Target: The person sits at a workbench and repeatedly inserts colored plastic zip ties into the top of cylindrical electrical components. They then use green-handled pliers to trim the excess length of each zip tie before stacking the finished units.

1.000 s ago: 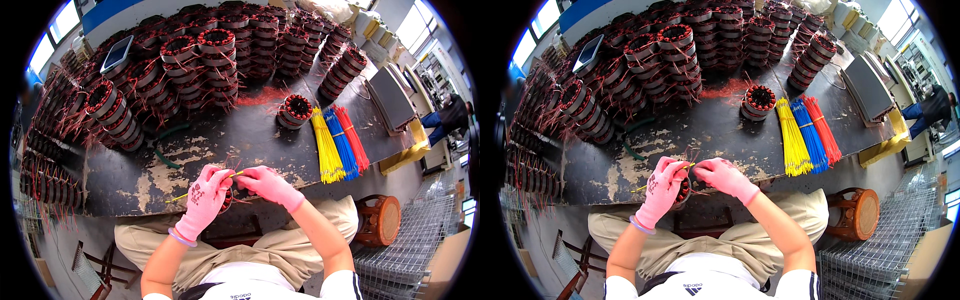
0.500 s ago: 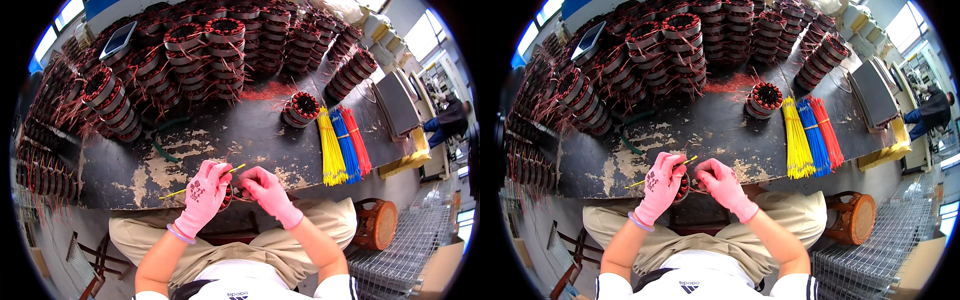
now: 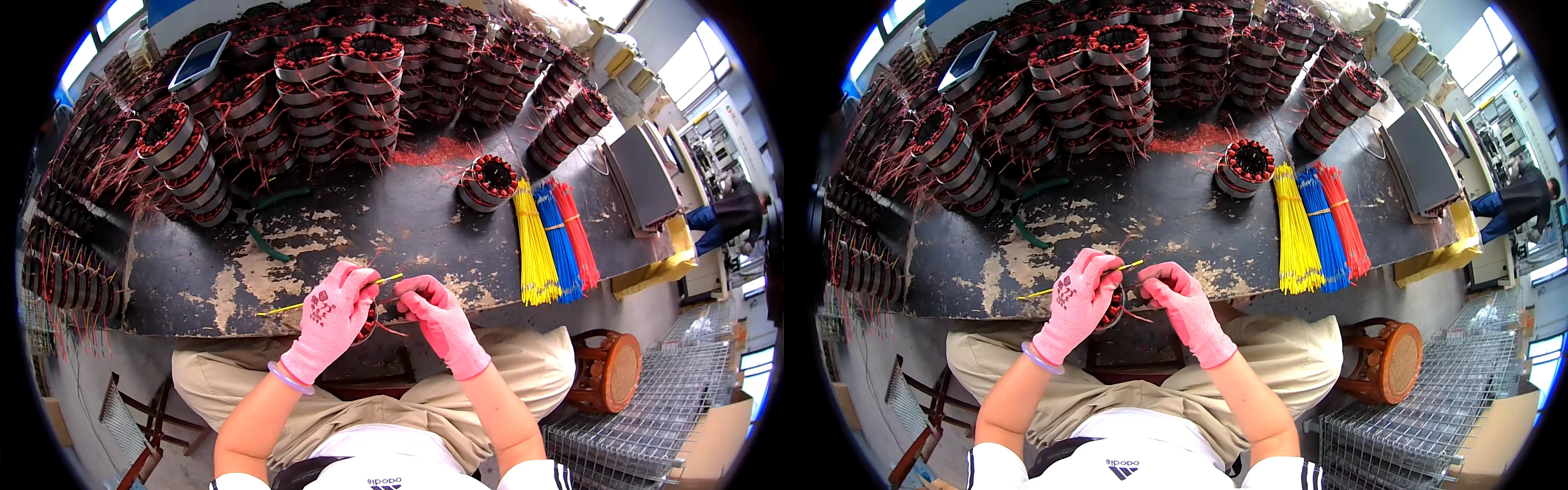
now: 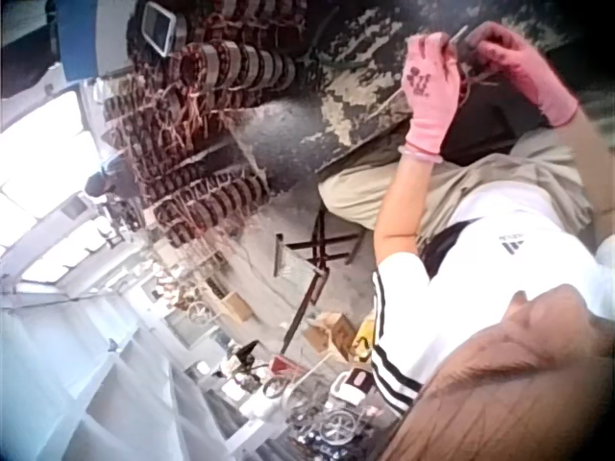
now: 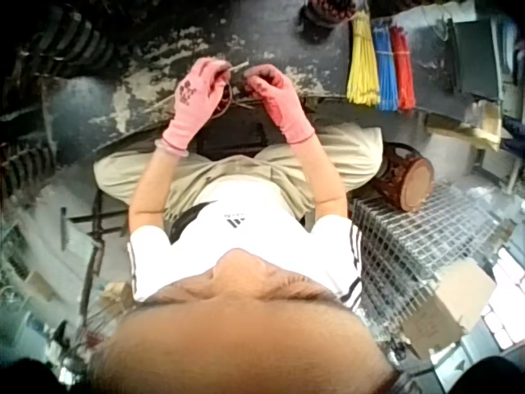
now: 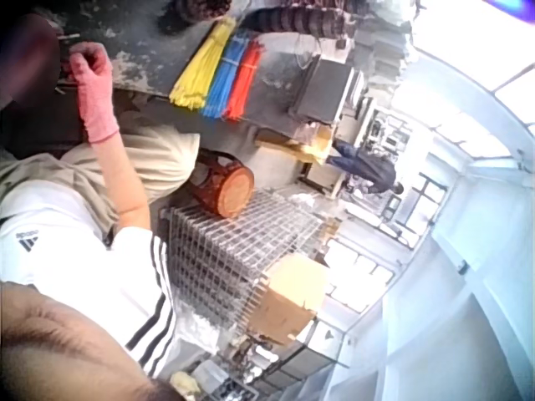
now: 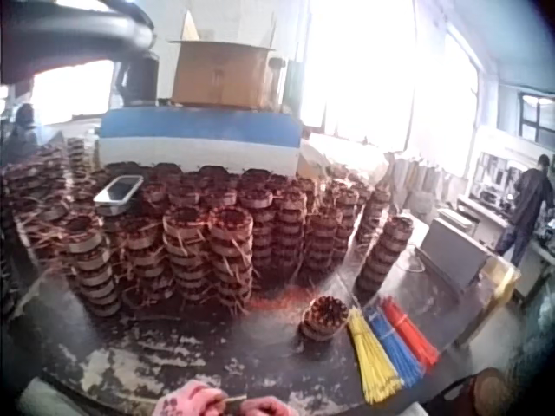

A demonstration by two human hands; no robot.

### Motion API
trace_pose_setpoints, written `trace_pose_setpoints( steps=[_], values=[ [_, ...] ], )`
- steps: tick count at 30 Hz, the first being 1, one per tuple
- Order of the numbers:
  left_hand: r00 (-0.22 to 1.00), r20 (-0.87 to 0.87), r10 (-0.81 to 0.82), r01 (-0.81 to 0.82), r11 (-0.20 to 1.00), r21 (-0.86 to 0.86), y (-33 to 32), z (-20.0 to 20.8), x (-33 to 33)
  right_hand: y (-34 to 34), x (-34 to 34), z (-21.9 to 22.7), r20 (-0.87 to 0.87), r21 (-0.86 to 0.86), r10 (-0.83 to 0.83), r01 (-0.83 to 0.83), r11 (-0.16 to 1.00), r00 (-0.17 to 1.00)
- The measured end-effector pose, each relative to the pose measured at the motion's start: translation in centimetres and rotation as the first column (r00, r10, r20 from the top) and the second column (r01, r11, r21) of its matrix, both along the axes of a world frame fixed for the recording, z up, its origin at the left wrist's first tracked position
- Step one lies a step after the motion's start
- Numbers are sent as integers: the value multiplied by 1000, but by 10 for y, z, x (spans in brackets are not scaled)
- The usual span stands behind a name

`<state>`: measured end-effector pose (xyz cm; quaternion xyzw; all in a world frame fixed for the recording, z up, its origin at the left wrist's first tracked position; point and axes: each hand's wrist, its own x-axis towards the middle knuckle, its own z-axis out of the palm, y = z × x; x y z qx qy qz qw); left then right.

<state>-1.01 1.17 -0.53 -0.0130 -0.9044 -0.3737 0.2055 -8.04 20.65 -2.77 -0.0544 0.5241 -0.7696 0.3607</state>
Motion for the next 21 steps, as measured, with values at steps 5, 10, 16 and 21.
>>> trace_pose_setpoints(
  steps=[5,10,16,21],
  values=[
    [1000,11,0,0,1000,-14,1,-1,-1,-6,10,-20,141,-280,-134,169,945,981],
    [1000,12,25,-24,999,-30,0,-3,2,16,-14,-17,151,-545,-382,399,738,912],
    [999,17,36,-36,999,8,1,2,3,5,-7,23,-331,429,188,-30,903,925],
    [999,26,35,-36,999,14,0,0,1,-27,-8,13,-339,347,208,-83,934,917]
  ],
)
